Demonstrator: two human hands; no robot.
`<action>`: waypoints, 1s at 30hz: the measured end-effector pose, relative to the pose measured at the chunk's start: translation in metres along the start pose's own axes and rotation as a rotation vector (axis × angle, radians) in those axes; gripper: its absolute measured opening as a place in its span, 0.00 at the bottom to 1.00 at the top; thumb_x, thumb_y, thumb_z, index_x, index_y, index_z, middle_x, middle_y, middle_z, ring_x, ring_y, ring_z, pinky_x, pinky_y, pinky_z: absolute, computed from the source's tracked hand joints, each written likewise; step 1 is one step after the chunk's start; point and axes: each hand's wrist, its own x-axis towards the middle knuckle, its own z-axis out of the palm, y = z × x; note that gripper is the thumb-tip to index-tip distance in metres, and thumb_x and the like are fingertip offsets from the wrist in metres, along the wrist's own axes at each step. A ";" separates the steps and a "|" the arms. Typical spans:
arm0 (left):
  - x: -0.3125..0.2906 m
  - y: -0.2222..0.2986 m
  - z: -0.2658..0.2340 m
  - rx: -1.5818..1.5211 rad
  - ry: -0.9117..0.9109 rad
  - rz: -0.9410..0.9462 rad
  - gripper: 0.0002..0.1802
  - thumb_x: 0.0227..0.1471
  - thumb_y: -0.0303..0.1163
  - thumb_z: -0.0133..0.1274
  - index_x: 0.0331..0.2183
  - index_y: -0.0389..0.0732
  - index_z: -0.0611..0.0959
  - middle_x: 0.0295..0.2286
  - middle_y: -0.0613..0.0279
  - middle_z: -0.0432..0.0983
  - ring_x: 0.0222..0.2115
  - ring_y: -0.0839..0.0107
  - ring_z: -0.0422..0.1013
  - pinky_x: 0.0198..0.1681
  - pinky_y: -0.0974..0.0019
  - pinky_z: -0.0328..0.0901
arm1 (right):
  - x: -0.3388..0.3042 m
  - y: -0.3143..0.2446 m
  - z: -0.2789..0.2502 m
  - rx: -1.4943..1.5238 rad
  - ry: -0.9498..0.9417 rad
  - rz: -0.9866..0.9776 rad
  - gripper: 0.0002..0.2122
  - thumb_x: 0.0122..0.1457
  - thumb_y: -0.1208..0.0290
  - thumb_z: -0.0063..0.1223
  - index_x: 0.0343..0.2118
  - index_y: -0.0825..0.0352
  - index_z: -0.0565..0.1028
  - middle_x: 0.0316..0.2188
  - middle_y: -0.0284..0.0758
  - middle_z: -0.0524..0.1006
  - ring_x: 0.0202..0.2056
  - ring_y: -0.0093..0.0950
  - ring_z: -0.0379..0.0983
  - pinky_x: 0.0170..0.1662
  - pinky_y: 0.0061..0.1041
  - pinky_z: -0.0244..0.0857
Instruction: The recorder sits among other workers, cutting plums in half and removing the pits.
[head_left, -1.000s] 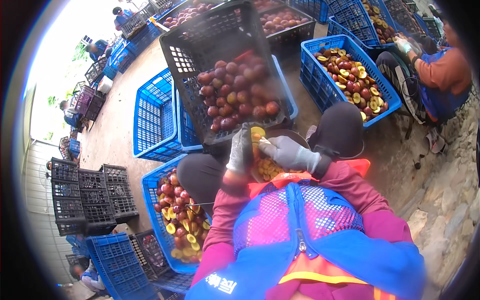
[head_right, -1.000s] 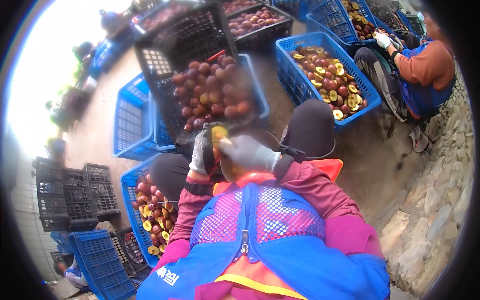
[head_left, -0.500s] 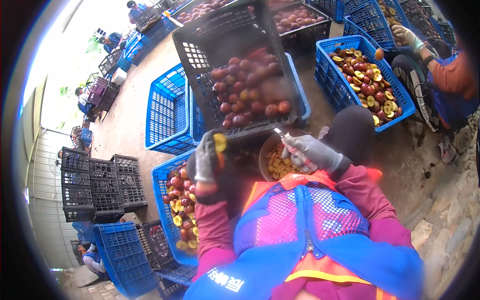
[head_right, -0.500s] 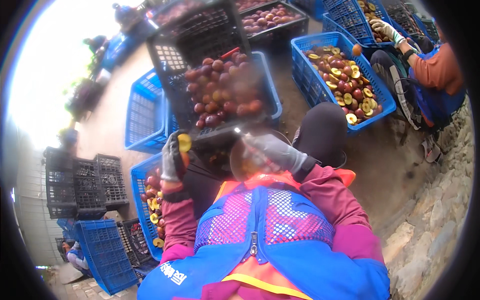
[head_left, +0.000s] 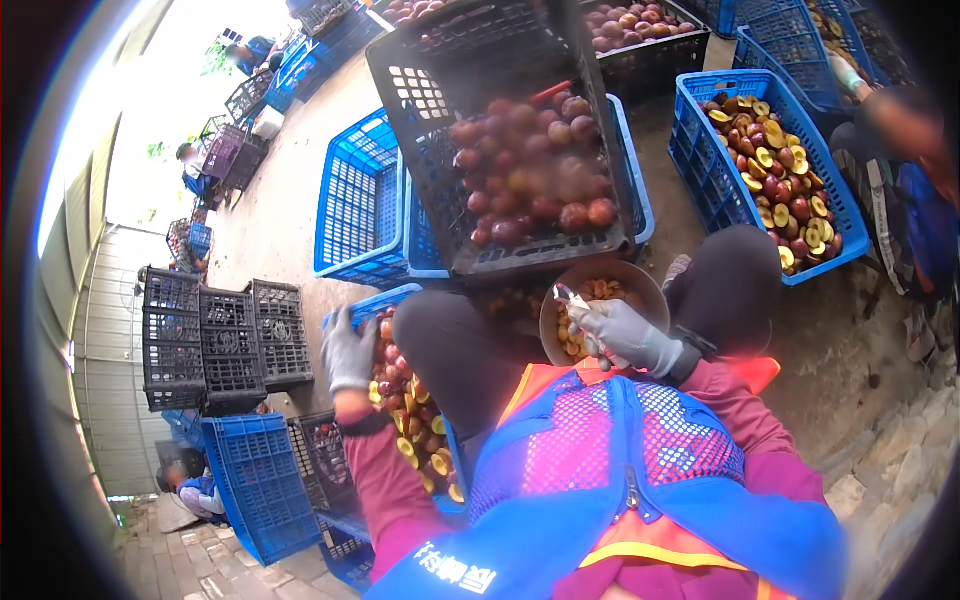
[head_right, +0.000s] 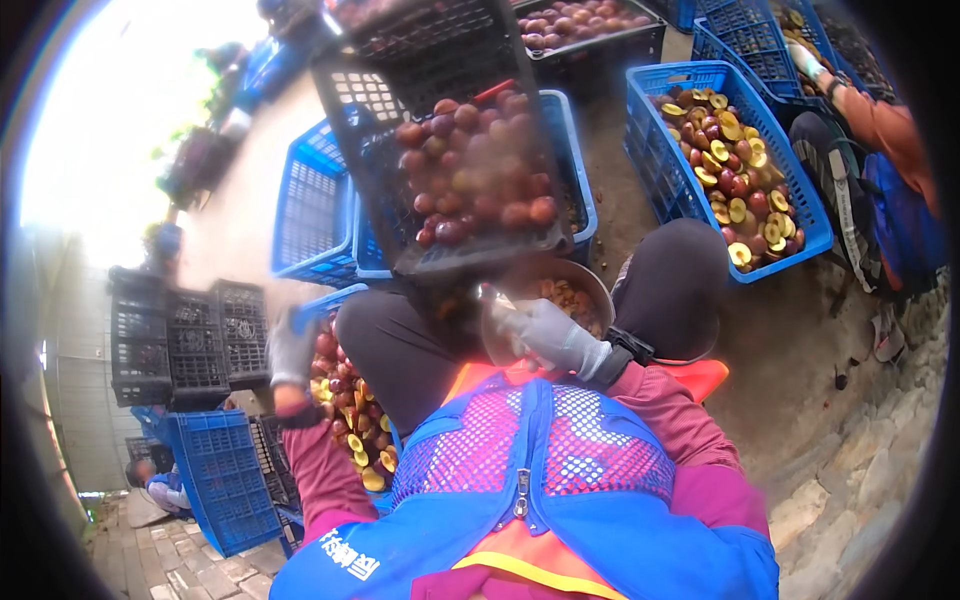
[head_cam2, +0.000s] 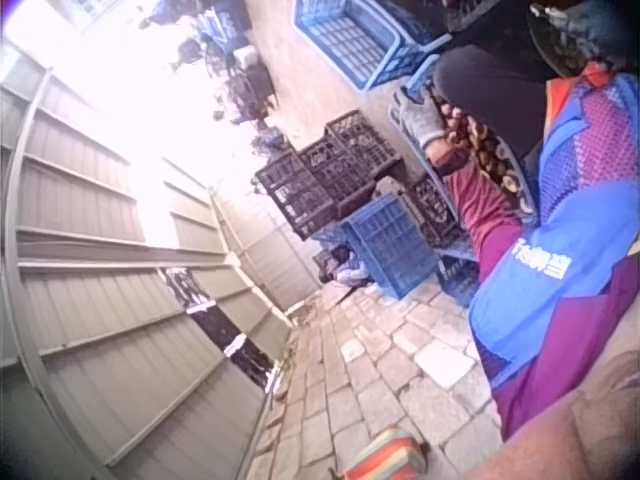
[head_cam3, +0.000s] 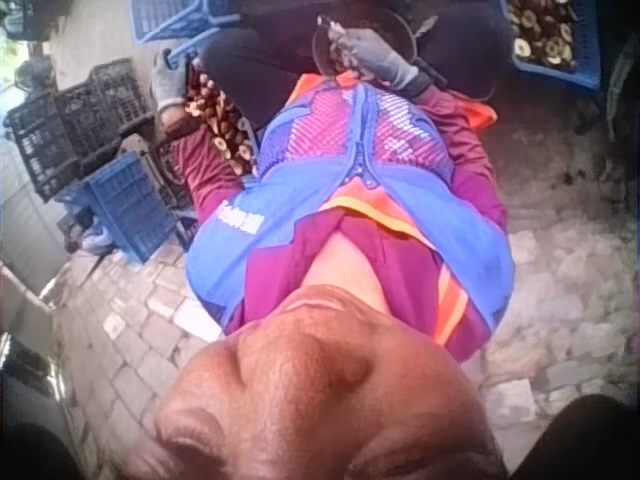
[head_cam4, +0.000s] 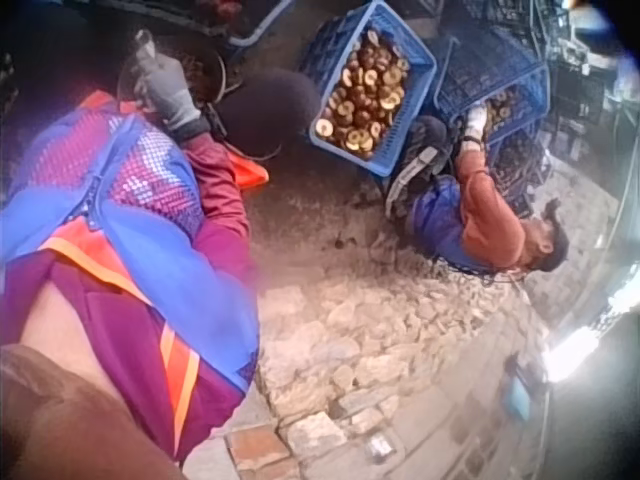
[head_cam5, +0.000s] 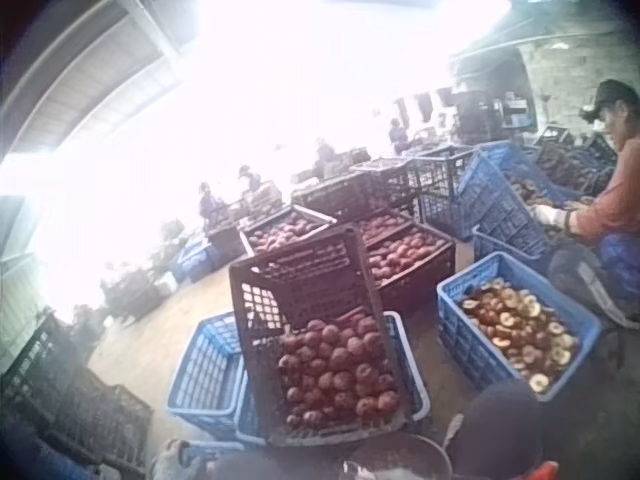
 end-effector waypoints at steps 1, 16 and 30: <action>0.019 0.035 0.010 -0.144 0.010 0.125 0.27 0.61 0.43 0.58 0.54 0.35 0.81 0.53 0.40 0.78 0.53 0.46 0.75 0.58 0.51 0.69 | 0.005 0.004 -0.001 0.004 -0.005 -0.002 0.19 0.75 0.53 0.46 0.42 0.68 0.76 0.15 0.25 0.67 0.12 0.18 0.64 0.16 0.20 0.61; 0.202 0.253 0.236 -0.254 -0.401 -0.104 0.36 0.62 0.56 0.46 0.57 0.35 0.82 0.57 0.34 0.74 0.62 0.43 0.69 0.65 0.48 0.63 | 0.005 -0.025 -0.017 -0.015 0.152 0.060 0.16 0.74 0.57 0.49 0.44 0.67 0.77 0.20 0.28 0.71 0.16 0.18 0.67 0.19 0.20 0.62; 0.034 0.248 0.018 -1.469 -0.390 0.717 0.24 0.60 0.36 0.58 0.54 0.34 0.80 0.50 0.50 0.79 0.52 0.58 0.76 0.56 0.59 0.71 | 0.014 -0.033 -0.005 -0.493 0.396 -0.612 0.16 0.74 0.58 0.49 0.49 0.67 0.78 0.26 0.36 0.78 0.24 0.29 0.76 0.29 0.31 0.70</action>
